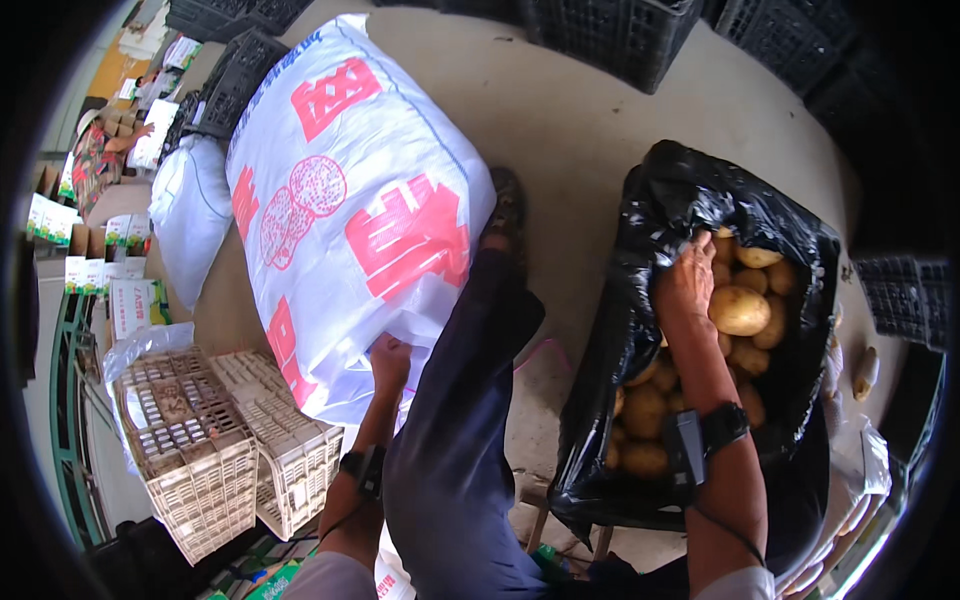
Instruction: Sorting potatoes and placing them into individual white mesh bags from a larger supply.
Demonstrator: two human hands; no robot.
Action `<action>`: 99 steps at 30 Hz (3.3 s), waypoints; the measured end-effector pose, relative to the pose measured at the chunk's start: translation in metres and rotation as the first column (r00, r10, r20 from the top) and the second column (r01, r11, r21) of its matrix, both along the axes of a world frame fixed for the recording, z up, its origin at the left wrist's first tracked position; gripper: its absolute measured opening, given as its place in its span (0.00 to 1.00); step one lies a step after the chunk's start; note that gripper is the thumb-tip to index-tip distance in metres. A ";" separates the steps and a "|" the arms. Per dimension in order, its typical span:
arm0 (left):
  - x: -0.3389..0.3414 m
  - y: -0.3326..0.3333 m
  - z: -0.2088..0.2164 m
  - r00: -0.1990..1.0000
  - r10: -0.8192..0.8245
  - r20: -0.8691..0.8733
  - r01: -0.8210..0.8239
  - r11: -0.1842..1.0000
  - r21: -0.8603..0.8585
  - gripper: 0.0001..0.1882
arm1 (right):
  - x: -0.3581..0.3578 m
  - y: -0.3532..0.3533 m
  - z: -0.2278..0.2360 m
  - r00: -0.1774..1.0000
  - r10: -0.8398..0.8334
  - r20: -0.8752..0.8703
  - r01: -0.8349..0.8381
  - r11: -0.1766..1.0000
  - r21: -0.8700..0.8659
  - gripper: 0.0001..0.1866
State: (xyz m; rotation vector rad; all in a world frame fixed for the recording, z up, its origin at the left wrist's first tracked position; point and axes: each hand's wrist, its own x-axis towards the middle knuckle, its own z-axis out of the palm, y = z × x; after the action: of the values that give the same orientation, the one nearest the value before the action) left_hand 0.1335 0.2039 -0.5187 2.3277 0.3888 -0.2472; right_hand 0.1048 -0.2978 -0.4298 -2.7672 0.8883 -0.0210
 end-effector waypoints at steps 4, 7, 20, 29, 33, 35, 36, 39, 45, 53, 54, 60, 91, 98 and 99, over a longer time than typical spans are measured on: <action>0.017 0.013 -0.034 0.966 -0.128 0.225 0.031 0.920 0.391 0.17 | -0.001 0.001 -0.041 0.942 -0.167 0.292 0.166 0.986 0.030 0.20; 0.019 0.024 -0.047 0.870 -0.238 0.433 0.094 0.940 0.327 0.16 | -0.004 -0.013 -0.040 0.958 -0.085 0.273 0.103 0.993 -0.053 0.21; -0.002 0.037 -0.123 0.892 -0.433 0.129 0.316 0.802 0.508 0.28 | -0.060 -0.077 0.083 0.931 -0.254 0.263 -0.132 0.436 0.890 0.38; -0.021 0.010 -0.017 0.984 -0.151 0.091 0.140 0.983 0.115 0.18 | -0.172 -0.005 0.133 0.640 -0.769 -0.005 -0.355 -0.301 0.885 0.42; -0.075 0.000 0.086 0.990 -0.037 -0.139 -0.007 0.953 -0.303 0.13 | -0.210 0.023 0.143 0.670 -0.731 -0.129 -0.335 -0.453 0.826 0.39; -0.088 -0.009 0.135 0.988 -0.003 -0.157 -0.054 0.933 -0.357 0.12 | -0.226 0.035 0.152 0.687 -0.724 -0.072 -0.368 -0.430 0.824 0.41; -0.093 -0.012 0.161 0.996 -0.052 -0.071 0.018 0.910 -0.414 0.12 | -0.235 0.038 0.161 0.729 -0.684 -0.029 -0.351 -0.410 0.842 0.42; -0.097 -0.029 0.238 0.980 -0.167 0.106 0.195 0.904 -0.381 0.10 | -0.249 0.044 0.188 0.827 -0.556 0.083 -0.347 -0.389 0.853 0.50; -0.103 -0.108 0.348 0.869 -0.400 0.292 0.495 0.708 -0.503 0.09 | -0.262 0.042 0.269 0.920 -0.178 0.349 -0.384 -0.238 0.892 0.47; -0.147 -0.204 0.406 0.524 -0.779 0.346 0.843 0.415 -0.343 0.10 | -0.266 0.045 0.325 0.775 0.259 0.576 -0.620 0.139 0.772 0.41; -0.153 -0.212 0.407 0.504 -0.788 0.353 0.852 0.387 -0.352 0.10 | -0.269 0.044 0.324 0.762 0.304 0.572 -0.634 0.169 0.755 0.40; -0.192 -0.253 0.385 0.466 -0.815 0.344 0.805 0.229 -0.547 0.08 | -0.315 0.042 0.282 0.849 0.164 0.503 -0.494 -0.094 0.864 0.36; -0.280 -0.358 0.375 0.515 -0.709 0.483 0.828 0.265 -0.494 0.18 | -0.449 0.064 0.233 0.433 -0.901 0.018 -0.549 -0.248 0.798 0.35; -0.306 -0.377 0.390 0.094 -0.612 0.785 0.958 0.270 0.096 0.10 | -0.429 0.062 0.246 0.260 -0.959 0.116 -0.581 -0.060 0.812 0.31; -0.310 -0.378 0.390 0.083 -0.611 0.787 0.962 0.254 0.096 0.10 | -0.426 0.061 0.246 0.230 -0.969 0.093 -0.595 -0.065 0.801 0.30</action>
State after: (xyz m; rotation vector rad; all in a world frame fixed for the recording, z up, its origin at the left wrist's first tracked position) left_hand -0.1769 -0.1743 -0.1284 1.6329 -1.3921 0.0643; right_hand -0.3210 -0.2366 -0.1837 -0.4162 0.5997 -0.7573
